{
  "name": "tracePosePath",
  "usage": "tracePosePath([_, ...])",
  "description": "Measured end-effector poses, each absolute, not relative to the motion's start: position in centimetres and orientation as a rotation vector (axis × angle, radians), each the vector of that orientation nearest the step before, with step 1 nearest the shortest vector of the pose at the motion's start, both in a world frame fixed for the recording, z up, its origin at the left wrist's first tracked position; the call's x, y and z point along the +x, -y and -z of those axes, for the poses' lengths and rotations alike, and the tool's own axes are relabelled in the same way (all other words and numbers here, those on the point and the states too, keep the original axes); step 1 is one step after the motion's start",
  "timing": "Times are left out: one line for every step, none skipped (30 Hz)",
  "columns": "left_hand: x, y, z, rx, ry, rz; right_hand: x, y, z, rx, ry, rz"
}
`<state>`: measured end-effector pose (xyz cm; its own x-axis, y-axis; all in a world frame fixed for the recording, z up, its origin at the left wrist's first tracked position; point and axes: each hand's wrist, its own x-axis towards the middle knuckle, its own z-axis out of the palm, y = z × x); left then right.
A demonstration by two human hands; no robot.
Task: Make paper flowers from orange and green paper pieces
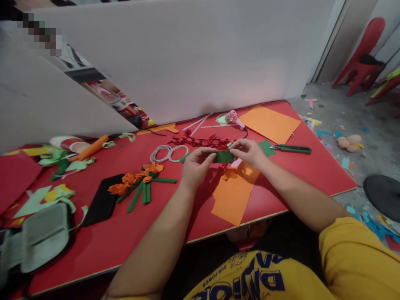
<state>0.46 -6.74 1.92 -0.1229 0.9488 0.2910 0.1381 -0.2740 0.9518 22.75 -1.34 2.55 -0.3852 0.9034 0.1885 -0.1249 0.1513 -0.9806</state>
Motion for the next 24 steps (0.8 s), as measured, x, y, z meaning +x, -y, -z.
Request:
tracePosePath([0.4, 6.7, -1.9, 1.441, -1.257, -1.476, 22.8, 1.4, -2.7, -0.781, 1.494, -1.423])
tracePosePath([0.4, 6.7, -1.8, 1.439, -1.258, -1.477, 22.8, 1.4, -2.8, -0.774, 1.488, -1.441])
tracePosePath([0.4, 6.6, -1.8, 1.438, -1.258, -1.478, 22.9, 1.4, -2.9, -0.771, 1.484, -1.453])
tracePosePath([0.4, 6.6, -1.8, 1.436, -1.258, -1.480, 22.9, 1.5, -2.9, -0.772, 1.483, -1.460])
tracePosePath([0.4, 6.6, -1.8, 1.436, -1.259, -1.484, 23.0, 1.5, -3.0, -0.775, 1.482, -1.462])
tracePosePath([0.4, 6.7, -1.8, 1.439, -1.260, -1.486, 23.0, 1.5, -3.0, -0.780, 1.481, -1.461])
tracePosePath([0.4, 6.7, -1.9, 1.445, -1.263, -1.483, 23.0, 1.5, -3.1, -0.784, 1.481, -1.458])
tracePosePath([0.4, 6.8, -2.1, 1.461, -1.269, -1.475, 23.0, 1.5, -3.1, -0.786, 1.481, -1.455])
tracePosePath([0.4, 7.0, -2.2, 1.493, -1.281, -1.463, 22.9, 1.5, -3.0, -0.787, 1.482, -1.451])
tracePosePath([0.5, 7.1, -2.4, 1.541, -1.297, -1.446, 22.9, 1.5, -3.0, -0.784, 1.485, -1.445])
tracePosePath([0.5, 7.3, -2.6, 1.601, -1.313, -1.427, 22.8, 1.5, -2.9, -0.780, 1.493, -1.437])
tracePosePath([0.6, 7.5, -2.8, 1.661, -1.326, -1.409, 22.8, 1.4, -2.8, -0.773, 1.502, -1.426])
tracePosePath([0.7, 7.6, -2.9, 1.711, -1.335, -1.394, 22.7, 1.4, -2.7, -0.765, 1.512, -1.410])
tracePosePath([0.7, 7.7, -3.0, 1.741, -1.338, -1.381, 22.6, 1.4, -2.7, -0.756, 1.524, -1.389])
tracePosePath([0.8, 7.8, -3.0, 1.746, -1.338, -1.372, 22.6, 1.5, -2.6, -0.748, 1.537, -1.362])
tracePosePath([0.9, 7.8, -3.0, 1.733, -1.334, -1.368, 22.5, 1.5, -2.5, -0.745, 1.551, -1.324])
tracePosePath([0.9, 7.8, -2.9, 1.708, -1.329, -1.369, 22.5, 1.6, -2.5, -0.749, 1.571, -1.269])
tracePosePath([1.0, 7.7, -2.8, 1.683, -1.324, -1.376, 22.6, 1.7, -2.6, -0.759, 1.600, -1.194])
tracePosePath([1.0, 7.7, -2.7, 1.661, -1.318, -1.385, 22.6, 1.8, -2.7, -0.768, 1.641, -1.100])
tracePosePath([0.9, 7.6, -2.6, 1.644, -1.313, -1.396, 22.7, 1.9, -2.8, -0.771, 1.689, -0.995])
tracePosePath([0.9, 7.5, -2.5, 1.632, -1.308, -1.406, 22.8, 2.0, -2.9, -0.766, 1.737, -0.890])
tracePosePath([0.8, 7.4, -2.4, 1.622, -1.304, -1.414, 22.9, 2.2, -3.1, -0.754, 1.781, -0.798])
tracePosePath([0.8, 7.4, -2.4, 1.613, -1.303, -1.421, 22.9, 2.3, -3.2, -0.741, 1.815, -0.729])
tracePosePath([0.7, 7.3, -2.3, 1.606, -1.303, -1.425, 23.0, 2.3, -3.2, -0.732, 1.838, -0.684])
